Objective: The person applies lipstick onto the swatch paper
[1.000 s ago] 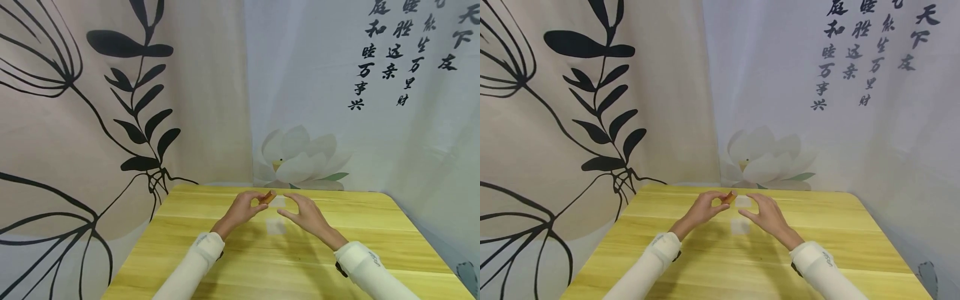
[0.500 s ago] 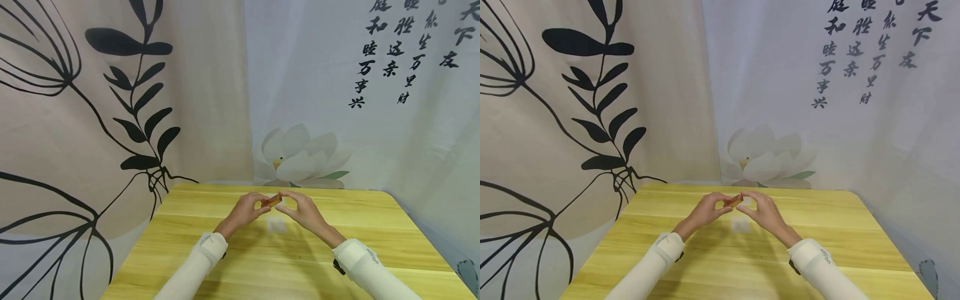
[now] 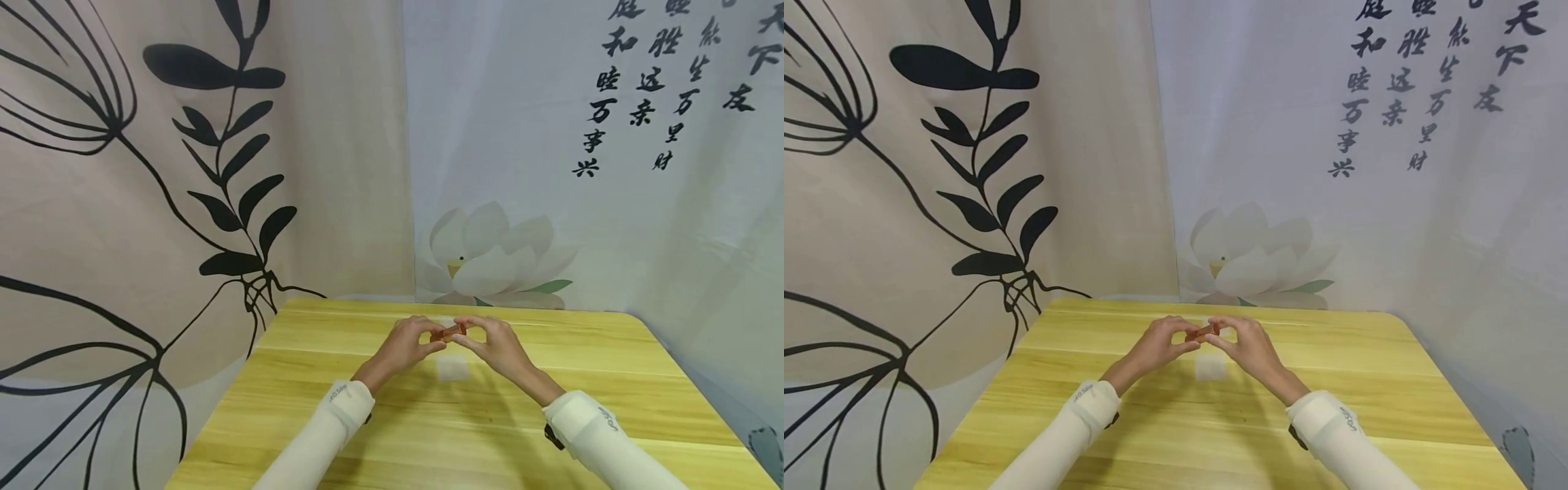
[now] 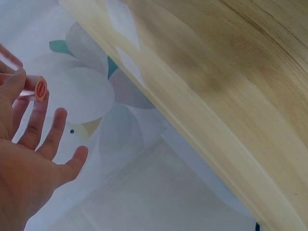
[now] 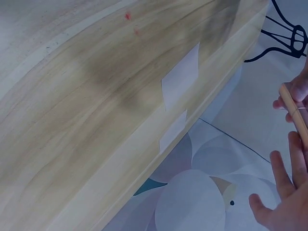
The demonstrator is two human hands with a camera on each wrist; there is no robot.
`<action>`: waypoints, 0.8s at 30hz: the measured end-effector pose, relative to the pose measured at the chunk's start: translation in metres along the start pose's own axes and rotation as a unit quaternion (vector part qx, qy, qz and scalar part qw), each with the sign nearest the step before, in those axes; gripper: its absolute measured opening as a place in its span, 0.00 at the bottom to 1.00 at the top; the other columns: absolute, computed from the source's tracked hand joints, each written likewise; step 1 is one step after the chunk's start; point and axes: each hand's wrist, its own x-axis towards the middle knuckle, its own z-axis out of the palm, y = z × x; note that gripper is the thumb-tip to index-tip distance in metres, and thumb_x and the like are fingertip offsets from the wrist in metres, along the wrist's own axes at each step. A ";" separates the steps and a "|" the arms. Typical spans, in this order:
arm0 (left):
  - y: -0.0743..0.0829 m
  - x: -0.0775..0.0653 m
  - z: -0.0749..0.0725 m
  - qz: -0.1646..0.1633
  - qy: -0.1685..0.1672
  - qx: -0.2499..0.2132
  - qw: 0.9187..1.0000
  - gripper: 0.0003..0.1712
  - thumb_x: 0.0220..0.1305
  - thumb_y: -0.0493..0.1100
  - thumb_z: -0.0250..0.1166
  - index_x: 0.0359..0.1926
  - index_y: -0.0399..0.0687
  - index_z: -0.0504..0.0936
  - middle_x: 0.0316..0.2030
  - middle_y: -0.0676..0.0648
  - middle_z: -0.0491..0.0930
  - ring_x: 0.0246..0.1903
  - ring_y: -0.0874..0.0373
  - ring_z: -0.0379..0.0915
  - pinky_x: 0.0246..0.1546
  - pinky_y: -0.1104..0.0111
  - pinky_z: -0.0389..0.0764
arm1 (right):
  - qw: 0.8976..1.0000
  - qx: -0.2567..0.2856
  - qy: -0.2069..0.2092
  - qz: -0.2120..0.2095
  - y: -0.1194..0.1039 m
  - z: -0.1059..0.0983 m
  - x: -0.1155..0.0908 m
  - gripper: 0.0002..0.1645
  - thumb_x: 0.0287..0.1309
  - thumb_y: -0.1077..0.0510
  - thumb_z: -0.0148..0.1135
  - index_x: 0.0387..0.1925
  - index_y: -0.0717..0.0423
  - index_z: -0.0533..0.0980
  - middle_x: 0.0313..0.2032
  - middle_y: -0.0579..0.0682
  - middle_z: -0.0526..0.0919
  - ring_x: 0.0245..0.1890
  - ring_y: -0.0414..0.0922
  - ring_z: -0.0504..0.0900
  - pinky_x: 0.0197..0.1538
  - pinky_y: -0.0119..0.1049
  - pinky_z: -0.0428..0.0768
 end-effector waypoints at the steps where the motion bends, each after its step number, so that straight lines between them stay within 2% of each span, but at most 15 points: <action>1: 0.000 0.000 0.000 0.002 0.000 0.003 1.000 0.16 0.68 0.51 0.72 0.55 0.58 0.89 0.45 0.59 0.87 0.47 0.62 0.80 0.59 0.51 0.75 | 1.000 -0.001 0.001 -0.003 0.000 0.000 0.000 0.23 0.61 0.51 0.75 0.56 0.54 0.85 0.46 0.49 0.90 0.35 0.44 0.86 0.39 0.41 0.83; 4: -0.001 0.000 0.001 0.003 -0.003 0.010 1.000 0.17 0.68 0.52 0.71 0.56 0.59 0.89 0.45 0.60 0.87 0.46 0.63 0.80 0.59 0.52 0.75 | 1.000 -0.006 0.006 -0.010 0.001 0.000 0.000 0.20 0.61 0.52 0.76 0.53 0.53 0.86 0.44 0.48 0.90 0.29 0.39 0.82 0.36 0.37 0.79; 6: -0.001 0.000 0.001 0.000 -0.008 0.008 1.000 0.17 0.68 0.53 0.71 0.56 0.59 0.88 0.45 0.60 0.87 0.47 0.63 0.80 0.60 0.53 0.75 | 1.000 -0.007 0.010 -0.016 0.001 -0.001 0.000 0.19 0.60 0.53 0.76 0.52 0.53 0.87 0.43 0.48 0.90 0.30 0.39 0.82 0.37 0.37 0.80; 14: 0.000 0.000 -0.002 0.004 -0.021 -0.001 1.000 0.16 0.69 0.51 0.70 0.55 0.56 0.88 0.46 0.57 0.88 0.50 0.57 0.81 0.61 0.49 0.74 | 1.000 -0.004 0.008 -0.030 0.003 -0.002 -0.001 0.19 0.59 0.55 0.76 0.52 0.52 0.87 0.43 0.47 0.91 0.40 0.46 0.86 0.42 0.45 0.84; 17: -0.001 0.000 -0.002 0.008 -0.025 -0.004 1.000 0.16 0.69 0.50 0.69 0.55 0.55 0.88 0.46 0.57 0.88 0.50 0.55 0.82 0.60 0.50 0.74 | 0.999 -0.003 0.005 -0.034 0.004 -0.003 -0.002 0.19 0.60 0.55 0.76 0.53 0.52 0.87 0.44 0.46 0.90 0.42 0.46 0.87 0.44 0.47 0.85; 19: -0.002 -0.001 -0.002 0.008 -0.029 -0.007 1.000 0.15 0.70 0.50 0.69 0.54 0.55 0.88 0.45 0.57 0.87 0.49 0.56 0.82 0.58 0.53 0.77 | 0.999 0.004 0.004 -0.032 0.005 -0.004 -0.002 0.19 0.60 0.56 0.76 0.53 0.52 0.86 0.44 0.47 0.90 0.32 0.42 0.84 0.40 0.45 0.84; 21: -0.005 -0.002 -0.001 0.005 -0.032 -0.005 0.999 0.14 0.70 0.51 0.69 0.53 0.56 0.88 0.44 0.58 0.86 0.47 0.58 0.82 0.54 0.57 0.78 | 1.000 0.011 0.003 -0.029 0.005 -0.006 -0.003 0.20 0.61 0.56 0.75 0.55 0.53 0.86 0.45 0.48 0.90 0.23 0.37 0.76 0.37 0.41 0.81; 24: -0.009 -0.004 0.001 -0.006 -0.034 0.003 0.999 0.12 0.70 0.51 0.69 0.51 0.58 0.89 0.41 0.60 0.85 0.45 0.63 0.80 0.52 0.59 0.79 | 1.000 0.020 0.001 -0.022 0.007 -0.009 -0.003 0.21 0.62 0.56 0.75 0.56 0.53 0.85 0.46 0.49 0.90 0.16 0.32 0.63 0.35 0.37 0.76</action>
